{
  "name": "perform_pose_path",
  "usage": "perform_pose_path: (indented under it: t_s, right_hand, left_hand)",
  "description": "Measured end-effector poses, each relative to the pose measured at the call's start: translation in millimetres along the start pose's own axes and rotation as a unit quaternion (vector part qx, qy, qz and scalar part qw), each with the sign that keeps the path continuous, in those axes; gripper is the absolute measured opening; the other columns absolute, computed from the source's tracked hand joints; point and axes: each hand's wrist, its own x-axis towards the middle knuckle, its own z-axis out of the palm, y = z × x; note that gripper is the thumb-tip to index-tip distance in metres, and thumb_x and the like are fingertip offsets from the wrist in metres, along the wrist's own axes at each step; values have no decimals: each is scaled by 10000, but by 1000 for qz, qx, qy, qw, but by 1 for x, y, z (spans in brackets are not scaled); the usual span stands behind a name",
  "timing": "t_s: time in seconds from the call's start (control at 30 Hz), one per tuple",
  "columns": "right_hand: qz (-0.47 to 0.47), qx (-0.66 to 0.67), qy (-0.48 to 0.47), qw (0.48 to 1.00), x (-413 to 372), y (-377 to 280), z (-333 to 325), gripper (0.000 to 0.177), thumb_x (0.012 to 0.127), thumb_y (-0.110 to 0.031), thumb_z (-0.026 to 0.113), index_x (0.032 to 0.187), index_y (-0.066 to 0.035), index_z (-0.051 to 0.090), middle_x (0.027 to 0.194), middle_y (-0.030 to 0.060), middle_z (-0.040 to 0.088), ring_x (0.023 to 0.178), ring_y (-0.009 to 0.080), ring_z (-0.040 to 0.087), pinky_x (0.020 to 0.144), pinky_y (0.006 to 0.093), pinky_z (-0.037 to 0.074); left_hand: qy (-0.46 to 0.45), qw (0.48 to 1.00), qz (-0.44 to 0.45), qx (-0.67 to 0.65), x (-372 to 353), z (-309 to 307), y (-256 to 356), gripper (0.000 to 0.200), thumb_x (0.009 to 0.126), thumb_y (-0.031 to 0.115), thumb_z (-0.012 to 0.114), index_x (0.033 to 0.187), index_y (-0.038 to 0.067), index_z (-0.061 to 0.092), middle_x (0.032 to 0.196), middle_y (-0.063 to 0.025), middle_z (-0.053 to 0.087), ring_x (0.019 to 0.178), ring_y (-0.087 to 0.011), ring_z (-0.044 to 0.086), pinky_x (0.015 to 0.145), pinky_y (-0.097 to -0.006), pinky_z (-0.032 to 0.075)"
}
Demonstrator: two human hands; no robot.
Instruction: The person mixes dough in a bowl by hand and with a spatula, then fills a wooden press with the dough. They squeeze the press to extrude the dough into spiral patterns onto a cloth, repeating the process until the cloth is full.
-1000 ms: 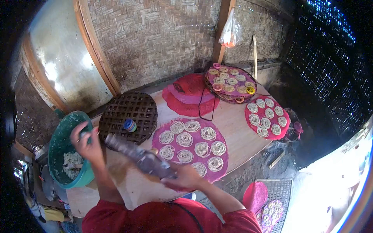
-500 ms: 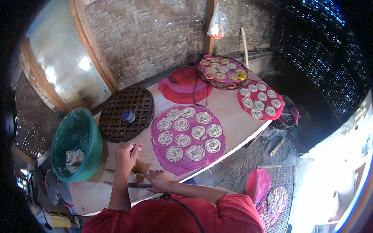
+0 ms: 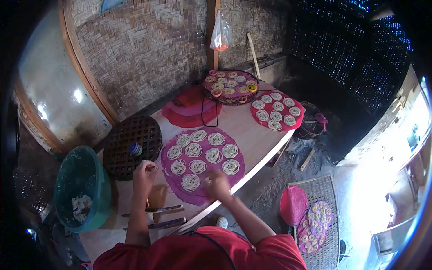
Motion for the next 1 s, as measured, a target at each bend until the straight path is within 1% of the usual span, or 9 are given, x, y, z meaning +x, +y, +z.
perform_pose_path:
  t_s: [0.1,0.17,0.3,0.4,0.5,0.73,0.8,0.93,1.0]
  right_hand:
    - [5,-158,160,974,7,47,-55,145,729,-81,733,820,-29,632,901,145,616,851,330,613,784,400,494]
    - [65,-47,214,974,4,38,-91,100,761,-68,686,819,-9,629,883,149,609,858,324,603,776,388,478]
    - [105,-109,243,958,-26,43,-104,98,797,-61,642,853,18,631,871,164,611,811,325,605,727,393,478]
    - [140,-116,219,959,-43,63,-97,124,827,-103,637,838,21,646,837,169,610,788,308,609,709,386,480]
    - [190,-101,202,955,-38,75,-100,169,795,-152,680,821,10,638,803,140,601,702,283,591,647,360,476]
    - [133,-36,191,972,35,113,-133,133,780,-115,706,814,1,651,820,127,624,765,263,634,707,357,500]
    - [142,1,160,977,62,141,-138,140,799,-108,681,856,11,633,846,141,627,774,269,637,707,353,503]
    - [52,-1,97,994,113,179,-150,84,846,-68,609,881,5,629,884,157,626,781,263,644,704,378,502]
    - [27,39,16,999,136,193,-156,77,863,-58,583,879,6,623,899,161,627,797,260,648,704,379,499]
  left_hand:
    - [-77,991,-105,30,-11,-11,-16,141,846,157,655,808,23,633,653,-101,648,595,-259,650,573,-353,491]
    - [-186,959,-214,28,-13,-16,-21,100,865,88,632,894,-8,631,718,-107,647,642,-205,655,580,-306,496]
    - [-126,983,-133,-4,-16,-6,-29,126,875,110,633,927,-4,636,695,-103,651,624,-186,657,573,-305,495]
    - [-26,998,-52,16,-11,-1,-22,134,888,118,625,909,-14,632,668,-108,653,597,-170,657,558,-297,488]
    - [-93,979,-179,-12,-16,5,-34,166,875,177,633,842,15,643,627,-98,653,568,-241,652,551,-351,482]
    - [-113,975,-184,60,17,42,-17,184,875,184,635,835,5,630,644,-117,653,589,-268,653,565,-354,488]
    - [77,994,-51,51,34,64,-14,176,875,170,631,832,1,615,671,-138,646,623,-303,653,569,-381,487]
    - [32,957,-285,-31,46,101,-17,184,818,125,665,956,26,595,857,-139,634,829,-300,634,711,-393,486]
    - [15,950,-310,43,48,115,-29,211,807,121,673,978,29,592,895,-138,632,873,-289,626,738,-392,481]
